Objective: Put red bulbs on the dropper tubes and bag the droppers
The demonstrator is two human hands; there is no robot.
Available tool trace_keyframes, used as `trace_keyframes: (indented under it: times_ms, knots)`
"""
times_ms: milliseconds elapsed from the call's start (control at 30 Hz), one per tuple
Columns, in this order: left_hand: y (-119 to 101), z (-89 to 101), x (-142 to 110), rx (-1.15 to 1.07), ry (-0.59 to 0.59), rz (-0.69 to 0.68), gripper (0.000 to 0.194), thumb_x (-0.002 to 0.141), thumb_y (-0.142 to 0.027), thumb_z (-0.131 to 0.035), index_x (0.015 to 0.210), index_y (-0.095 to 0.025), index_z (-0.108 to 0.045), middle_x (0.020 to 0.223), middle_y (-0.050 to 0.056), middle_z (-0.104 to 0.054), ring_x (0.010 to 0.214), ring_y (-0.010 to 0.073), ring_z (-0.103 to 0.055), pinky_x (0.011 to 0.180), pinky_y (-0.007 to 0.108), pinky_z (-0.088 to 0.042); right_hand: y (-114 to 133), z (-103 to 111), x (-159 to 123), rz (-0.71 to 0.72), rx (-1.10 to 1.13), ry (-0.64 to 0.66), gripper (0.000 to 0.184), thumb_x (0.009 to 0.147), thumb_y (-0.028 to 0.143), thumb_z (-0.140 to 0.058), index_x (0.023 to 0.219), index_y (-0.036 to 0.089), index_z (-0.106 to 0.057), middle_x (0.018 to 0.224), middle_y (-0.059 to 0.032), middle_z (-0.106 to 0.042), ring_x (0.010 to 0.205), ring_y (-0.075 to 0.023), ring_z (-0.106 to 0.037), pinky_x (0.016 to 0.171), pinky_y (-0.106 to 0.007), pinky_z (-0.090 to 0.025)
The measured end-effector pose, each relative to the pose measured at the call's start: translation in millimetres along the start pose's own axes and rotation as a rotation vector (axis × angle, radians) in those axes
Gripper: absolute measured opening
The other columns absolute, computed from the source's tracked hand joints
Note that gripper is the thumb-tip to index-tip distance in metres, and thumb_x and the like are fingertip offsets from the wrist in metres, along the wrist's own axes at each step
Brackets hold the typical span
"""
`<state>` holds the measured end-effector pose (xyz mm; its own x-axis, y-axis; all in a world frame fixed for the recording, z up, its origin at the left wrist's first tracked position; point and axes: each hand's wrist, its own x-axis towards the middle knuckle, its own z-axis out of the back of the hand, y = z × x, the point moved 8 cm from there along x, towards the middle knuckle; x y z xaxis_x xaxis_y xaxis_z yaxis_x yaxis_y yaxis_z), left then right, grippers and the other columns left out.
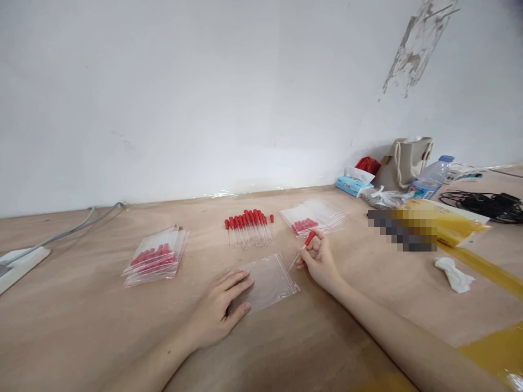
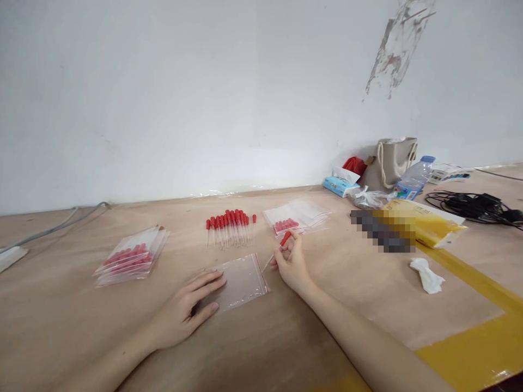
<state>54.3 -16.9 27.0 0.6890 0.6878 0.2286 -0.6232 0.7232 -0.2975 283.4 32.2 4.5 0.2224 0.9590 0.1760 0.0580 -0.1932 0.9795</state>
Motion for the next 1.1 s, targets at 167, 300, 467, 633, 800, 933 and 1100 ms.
trace_keyframes:
  times_ms: [167,300,467,633,800,933,1100]
  knots:
    - [-0.5,1.3,0.8,-0.009,-0.015,-0.002,0.042,0.084,-0.032,-0.044,0.126,-0.027,-0.041,0.131,0.005,-0.043,0.121,0.023,-0.037,0.1,0.046,-0.031,-1.8,-2.9,-1.4,-0.042,0.043,0.013,0.063,0.067,0.032,-0.061,0.115,0.025,-0.021,0.064,0.0084,-0.047,0.05,-0.0117,-0.057,0.047,-0.025,-0.05]
    - [-2.2,2.6,2.3,-0.015,-0.01,0.001,0.047,0.084,-0.032,-0.044,0.13,-0.026,-0.035,0.131,0.005,-0.043,0.121,0.0219,-0.037,0.101,0.044,-0.03,-5.6,-6.8,-5.0,-0.16,0.152,0.062,0.039,0.07,0.038,-0.059,0.095,0.024,-0.033,0.065,0.0068,-0.054,0.054,-0.0116,-0.059,0.054,-0.027,-0.051]
    - [-2.0,2.7,2.6,-0.005,0.005,0.015,0.049,0.084,-0.032,-0.044,0.131,-0.025,-0.033,0.131,0.004,-0.043,0.121,0.0211,-0.036,0.102,0.043,-0.03,-4.4,-14.1,-11.1,-0.263,-0.017,0.437,0.029,0.065,0.033,-0.067,0.077,0.017,-0.046,0.067,0.0022,-0.06,0.056,-0.0084,-0.057,0.056,-0.022,-0.047]
    - [-0.3,0.9,2.0,0.004,0.013,0.02,0.048,0.085,-0.034,-0.043,0.131,-0.025,-0.034,0.132,0.004,-0.042,0.122,0.021,-0.035,0.102,0.042,-0.029,1.0,-16.9,-15.7,-0.164,-0.152,0.612,0.024,0.065,0.026,-0.068,0.076,0.016,-0.05,0.055,0.0064,-0.053,0.047,-0.0043,-0.047,0.043,-0.015,-0.034]
    - [-2.1,2.1,3.3,-0.007,0.013,0.012,0.047,0.085,-0.033,-0.044,0.13,-0.026,-0.035,0.131,0.003,-0.043,0.122,0.0207,-0.036,0.103,0.041,-0.029,5.0,-38.1,-24.6,-0.165,0.077,0.702,0.027,0.063,0.024,-0.069,0.074,0.018,-0.046,0.095,-0.0011,-0.057,0.062,-0.0067,-0.055,0.055,-0.022,-0.045]
    - [-5.4,4.5,3.9,-0.032,0.01,-0.005,0.047,0.084,-0.031,-0.044,0.13,-0.025,-0.034,0.13,0.005,-0.044,0.12,0.0217,-0.038,0.102,0.044,-0.029,4.1,-46.4,-26.3,-0.189,0.074,0.738,0.026,0.067,0.027,-0.066,0.077,0.019,-0.044,0.081,-0.0001,-0.061,0.064,-0.0088,-0.057,0.059,-0.024,-0.045]
    - [-1.1,7.7,2.8,-0.095,-0.031,0.037,0.045,0.084,-0.031,-0.046,0.127,-0.024,-0.039,0.129,0.005,-0.045,0.118,0.0215,-0.04,0.099,0.041,-0.034,-3.2,-40.7,-18.4,-0.186,-0.008,0.668,0.028,0.063,0.027,-0.07,0.073,0.017,-0.047,0.077,-0.002,-0.064,0.069,-0.0104,-0.059,0.061,-0.022,-0.044]
